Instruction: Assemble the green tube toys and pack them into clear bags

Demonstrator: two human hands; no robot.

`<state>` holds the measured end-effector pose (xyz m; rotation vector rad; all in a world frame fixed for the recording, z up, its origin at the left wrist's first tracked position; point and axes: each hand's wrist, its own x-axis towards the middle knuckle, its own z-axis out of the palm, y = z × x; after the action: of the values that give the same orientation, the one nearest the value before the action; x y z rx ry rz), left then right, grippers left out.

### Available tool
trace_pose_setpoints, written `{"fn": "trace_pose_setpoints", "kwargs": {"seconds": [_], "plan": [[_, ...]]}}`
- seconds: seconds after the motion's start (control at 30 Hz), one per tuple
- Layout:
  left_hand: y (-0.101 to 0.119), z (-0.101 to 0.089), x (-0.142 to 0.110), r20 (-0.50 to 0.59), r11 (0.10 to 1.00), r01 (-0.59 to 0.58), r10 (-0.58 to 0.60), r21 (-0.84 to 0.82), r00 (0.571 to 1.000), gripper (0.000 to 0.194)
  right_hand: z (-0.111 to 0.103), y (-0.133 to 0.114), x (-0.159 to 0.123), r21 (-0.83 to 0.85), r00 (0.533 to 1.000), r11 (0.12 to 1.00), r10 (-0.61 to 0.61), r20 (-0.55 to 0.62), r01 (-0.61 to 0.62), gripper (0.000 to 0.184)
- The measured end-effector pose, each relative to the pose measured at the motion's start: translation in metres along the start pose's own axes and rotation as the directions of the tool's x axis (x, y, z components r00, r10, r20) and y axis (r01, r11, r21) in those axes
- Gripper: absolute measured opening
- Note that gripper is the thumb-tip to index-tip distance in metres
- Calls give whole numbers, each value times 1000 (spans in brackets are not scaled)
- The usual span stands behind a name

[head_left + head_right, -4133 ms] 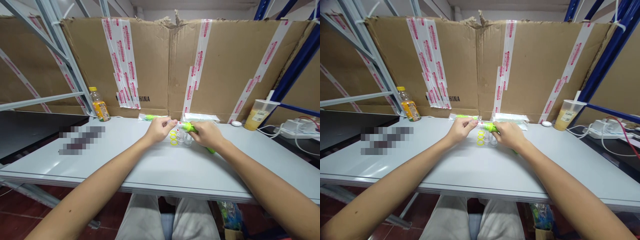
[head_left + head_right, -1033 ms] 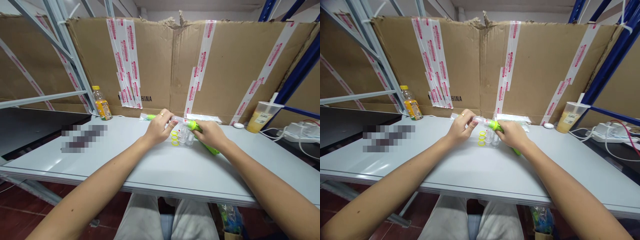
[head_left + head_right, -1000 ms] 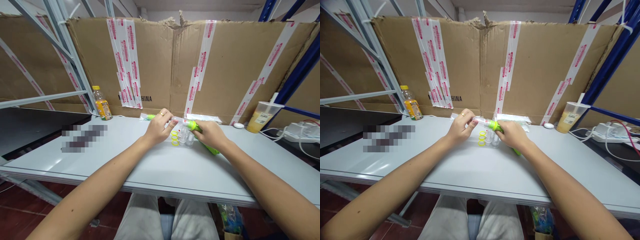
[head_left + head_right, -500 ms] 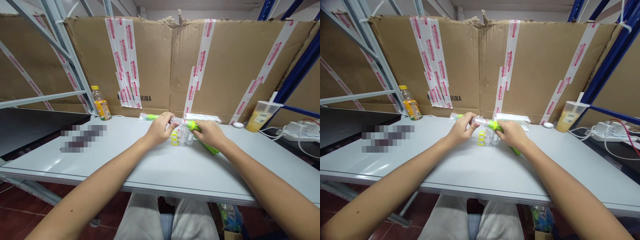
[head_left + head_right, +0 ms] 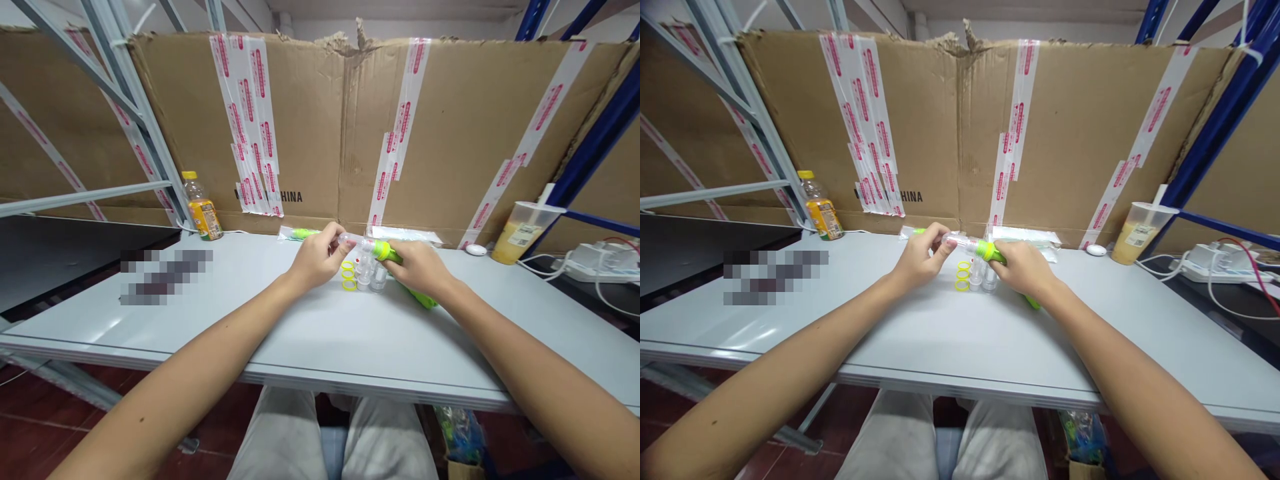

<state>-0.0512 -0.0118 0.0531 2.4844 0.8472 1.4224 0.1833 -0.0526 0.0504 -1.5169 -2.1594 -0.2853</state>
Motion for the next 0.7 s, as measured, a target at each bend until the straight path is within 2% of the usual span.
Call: {"fn": "trace_pose_setpoints", "kwargs": {"seconds": [0.13, 0.27, 0.37, 0.47, 0.57, 0.63, 0.7], "plan": [[-1, -1, 3, -139, 987, 143, -152, -71, 979, 46, -1, -2, -1, 22, 1000, 1000, -4, -8, 4, 16], [-5, -3, 7, -230, 937, 200, -269, -286, 935, 39, -1, 2, 0, 123, 998, 992, 21, -61, -14, 17], [-8, -5, 11, -271, 882, 203, -339, -426, 901, 32, 1, 5, 3, 284, 989, 958, 73, -126, -34, 21], [-10, -7, 14, -274, 854, 196, -360, -482, 892, 31, 3, 6, 5, 484, 962, 871, 199, -185, -87, 29], [-7, -4, 10, -186, 884, 176, -278, -434, 942, 30, 3, 9, 7, 654, 922, 741, 346, -176, -153, 34], [-3, 1, 4, -51, 927, 144, -171, -346, 984, 29, 4, 11, 8, 733, 904, 661, 397, -157, -163, 35], [4, 11, -4, 128, 966, 86, -56, -244, 990, 28, 4, 12, 8, 762, 896, 628, 415, -156, -158, 36]]}}
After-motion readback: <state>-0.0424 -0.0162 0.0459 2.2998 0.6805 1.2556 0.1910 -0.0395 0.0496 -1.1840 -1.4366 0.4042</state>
